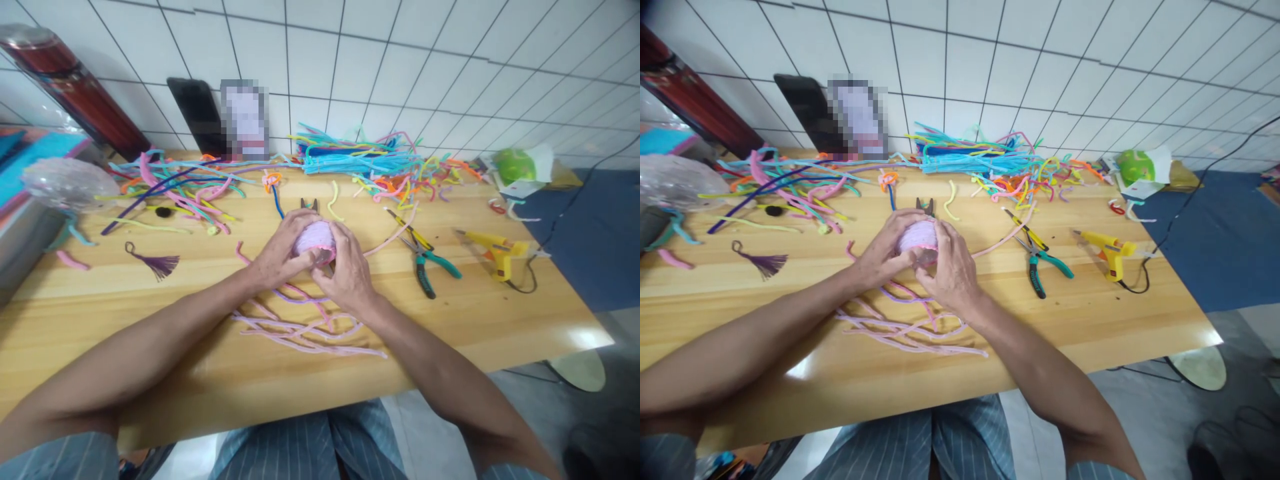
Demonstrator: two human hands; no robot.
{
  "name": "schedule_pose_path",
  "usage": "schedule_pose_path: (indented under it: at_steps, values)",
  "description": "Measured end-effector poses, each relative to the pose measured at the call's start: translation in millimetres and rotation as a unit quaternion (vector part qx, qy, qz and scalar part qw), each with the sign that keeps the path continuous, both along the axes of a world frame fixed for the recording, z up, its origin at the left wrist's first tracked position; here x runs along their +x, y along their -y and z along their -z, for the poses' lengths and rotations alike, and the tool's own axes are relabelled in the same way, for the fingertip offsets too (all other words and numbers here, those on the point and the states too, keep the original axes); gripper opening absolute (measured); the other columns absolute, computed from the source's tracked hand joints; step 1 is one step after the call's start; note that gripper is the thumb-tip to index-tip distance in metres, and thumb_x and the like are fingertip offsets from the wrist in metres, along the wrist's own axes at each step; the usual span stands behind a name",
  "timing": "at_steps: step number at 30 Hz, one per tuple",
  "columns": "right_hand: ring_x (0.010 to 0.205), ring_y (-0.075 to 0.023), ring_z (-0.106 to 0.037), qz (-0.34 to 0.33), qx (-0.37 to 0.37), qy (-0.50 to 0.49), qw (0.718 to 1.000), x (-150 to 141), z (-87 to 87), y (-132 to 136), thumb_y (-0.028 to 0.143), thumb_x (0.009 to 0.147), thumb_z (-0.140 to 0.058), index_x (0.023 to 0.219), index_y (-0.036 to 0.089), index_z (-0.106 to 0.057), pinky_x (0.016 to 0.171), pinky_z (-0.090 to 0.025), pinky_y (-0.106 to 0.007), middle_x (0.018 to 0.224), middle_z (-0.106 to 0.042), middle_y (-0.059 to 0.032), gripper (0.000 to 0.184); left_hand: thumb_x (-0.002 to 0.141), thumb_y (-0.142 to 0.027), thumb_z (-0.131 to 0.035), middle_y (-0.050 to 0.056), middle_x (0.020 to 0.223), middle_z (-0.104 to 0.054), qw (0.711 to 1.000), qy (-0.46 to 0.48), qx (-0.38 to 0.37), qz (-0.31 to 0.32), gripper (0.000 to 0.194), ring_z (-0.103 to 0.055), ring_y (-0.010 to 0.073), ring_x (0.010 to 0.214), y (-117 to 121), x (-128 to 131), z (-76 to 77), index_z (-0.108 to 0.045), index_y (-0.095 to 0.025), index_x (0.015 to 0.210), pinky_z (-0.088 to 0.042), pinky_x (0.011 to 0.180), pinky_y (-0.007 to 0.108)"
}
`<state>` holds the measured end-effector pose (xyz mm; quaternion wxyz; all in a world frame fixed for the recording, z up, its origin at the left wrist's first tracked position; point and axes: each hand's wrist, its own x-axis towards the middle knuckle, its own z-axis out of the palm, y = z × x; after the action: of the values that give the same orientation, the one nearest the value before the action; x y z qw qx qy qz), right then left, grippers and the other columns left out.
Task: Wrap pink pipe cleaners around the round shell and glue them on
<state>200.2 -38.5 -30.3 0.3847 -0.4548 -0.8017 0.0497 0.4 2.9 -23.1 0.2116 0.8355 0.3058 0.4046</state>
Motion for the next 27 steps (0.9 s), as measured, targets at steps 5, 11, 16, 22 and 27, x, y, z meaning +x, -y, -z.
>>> schedule_pose_path:
  at_steps: [5,11,16,22,27]
  values:
    - [0.148,-0.0346,-0.053,-0.001,-0.001,-0.002,1.0,-0.1,-1.1,0.4,0.031,0.092,-0.068,0.161,0.013,-0.031,0.122,-0.049,-0.057,0.156,-0.054,-0.0247,0.081,0.103,-0.049,-0.057,0.017,0.144,-0.058,1.0,0.012,0.02,-0.006,0.053,-0.052,0.0315,0.141,-0.6,1.8,1.6,-0.049,-0.023,0.148,-0.045,0.12,0.058]
    - [0.146,-0.0344,-0.054,-0.006,0.015,0.006,1.0,-0.1,-3.2,1.1,0.035,0.096,-0.066,0.162,0.009,-0.03,0.121,-0.051,-0.055,0.153,-0.055,-0.0263,0.08,0.105,-0.051,-0.057,0.019,0.149,-0.052,1.0,0.016,0.021,-0.013,0.054,-0.047,0.0317,0.147,0.6,1.8,3.2,-0.048,-0.023,0.149,-0.043,0.122,0.057]
    - [0.147,-0.0353,-0.054,-0.016,0.014,0.021,1.0,3.4,-3.8,-0.3,0.042,0.098,-0.065,0.165,0.011,-0.025,0.119,-0.053,-0.057,0.155,-0.054,-0.027,0.084,0.104,-0.051,-0.058,0.019,0.147,-0.055,1.0,0.027,0.011,-0.005,0.053,-0.051,0.0322,0.143,0.8,1.6,2.9,-0.049,-0.023,0.15,-0.045,0.12,0.058]
    - [0.149,-0.035,-0.052,-0.013,0.013,0.034,0.999,5.7,-0.7,-1.2,0.043,0.101,-0.062,0.163,0.01,-0.028,0.121,-0.051,-0.056,0.156,-0.053,-0.027,0.079,0.104,-0.048,-0.056,0.017,0.144,-0.057,0.999,0.015,0.038,-0.004,0.051,-0.053,0.0313,0.14,-1.4,1.5,3.7,-0.049,-0.023,0.148,-0.045,0.12,0.057]
    - [0.151,-0.0343,-0.05,-0.014,0.009,0.033,0.999,6.2,1.7,-1.8,0.042,0.1,-0.064,0.163,0.013,-0.028,0.123,-0.048,-0.057,0.159,-0.052,-0.0252,0.079,0.102,-0.047,-0.057,0.018,0.145,-0.058,0.999,0.013,0.036,-0.002,0.053,-0.051,0.0321,0.141,-2.8,2.2,5.5,-0.05,-0.02,0.146,-0.044,0.121,0.056]
